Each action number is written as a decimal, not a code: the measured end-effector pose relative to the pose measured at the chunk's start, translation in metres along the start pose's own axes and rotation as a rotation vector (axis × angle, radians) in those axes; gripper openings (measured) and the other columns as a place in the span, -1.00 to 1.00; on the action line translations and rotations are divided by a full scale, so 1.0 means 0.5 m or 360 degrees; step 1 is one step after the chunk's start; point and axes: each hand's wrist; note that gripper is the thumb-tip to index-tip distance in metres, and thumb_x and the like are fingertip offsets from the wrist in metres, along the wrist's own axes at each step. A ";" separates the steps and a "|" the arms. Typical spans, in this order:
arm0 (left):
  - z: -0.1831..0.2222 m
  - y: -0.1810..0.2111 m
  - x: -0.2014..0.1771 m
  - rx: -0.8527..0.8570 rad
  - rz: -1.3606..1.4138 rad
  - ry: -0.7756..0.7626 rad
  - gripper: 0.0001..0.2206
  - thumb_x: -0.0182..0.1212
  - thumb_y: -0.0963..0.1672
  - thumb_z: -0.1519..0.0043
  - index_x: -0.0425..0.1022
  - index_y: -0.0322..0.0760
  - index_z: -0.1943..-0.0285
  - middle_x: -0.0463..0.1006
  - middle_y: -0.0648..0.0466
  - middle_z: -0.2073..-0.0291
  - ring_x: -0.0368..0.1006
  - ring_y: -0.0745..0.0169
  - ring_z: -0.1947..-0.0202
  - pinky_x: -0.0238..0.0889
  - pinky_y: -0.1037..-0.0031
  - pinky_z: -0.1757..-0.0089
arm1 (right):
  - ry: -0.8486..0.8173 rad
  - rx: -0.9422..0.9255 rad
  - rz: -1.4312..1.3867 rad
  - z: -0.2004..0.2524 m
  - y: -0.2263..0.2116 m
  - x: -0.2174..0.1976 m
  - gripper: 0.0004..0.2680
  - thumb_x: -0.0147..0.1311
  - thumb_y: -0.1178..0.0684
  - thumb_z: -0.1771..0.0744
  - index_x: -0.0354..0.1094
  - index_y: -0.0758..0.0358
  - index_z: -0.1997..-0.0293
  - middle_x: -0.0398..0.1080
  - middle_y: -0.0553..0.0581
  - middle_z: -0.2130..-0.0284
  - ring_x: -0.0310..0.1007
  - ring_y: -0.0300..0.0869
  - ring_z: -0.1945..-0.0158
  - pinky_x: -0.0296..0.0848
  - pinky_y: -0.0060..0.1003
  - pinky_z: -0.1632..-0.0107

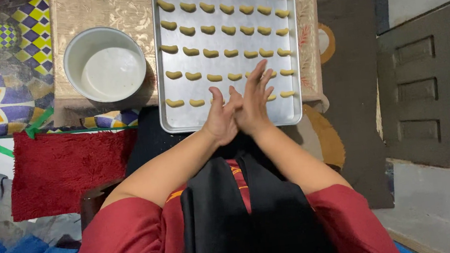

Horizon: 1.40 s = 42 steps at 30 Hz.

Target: Shaping dough into cookies, arranging them on a baking tray, and placing the tray into a commercial oven.

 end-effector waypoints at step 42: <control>-0.017 0.032 -0.220 0.0445 -0.1503 0.0445 -0.35 0.17 0.12 -0.35 0.19 -0.29 -0.51 0.42 -0.20 -0.29 0.24 -0.01 -0.37 0.11 0.21 -0.30 | -0.0085 -0.0644 0.0043 0.070 0.235 0.019 -0.88 0.39 0.13 -0.19 0.61 0.11 0.27 0.44 0.14 0.37 0.46 0.11 0.27 0.46 -0.02 0.14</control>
Point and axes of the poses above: each hand's wrist, its own z-axis away from the middle knuckle, its own x-axis out of the palm, y = z × x
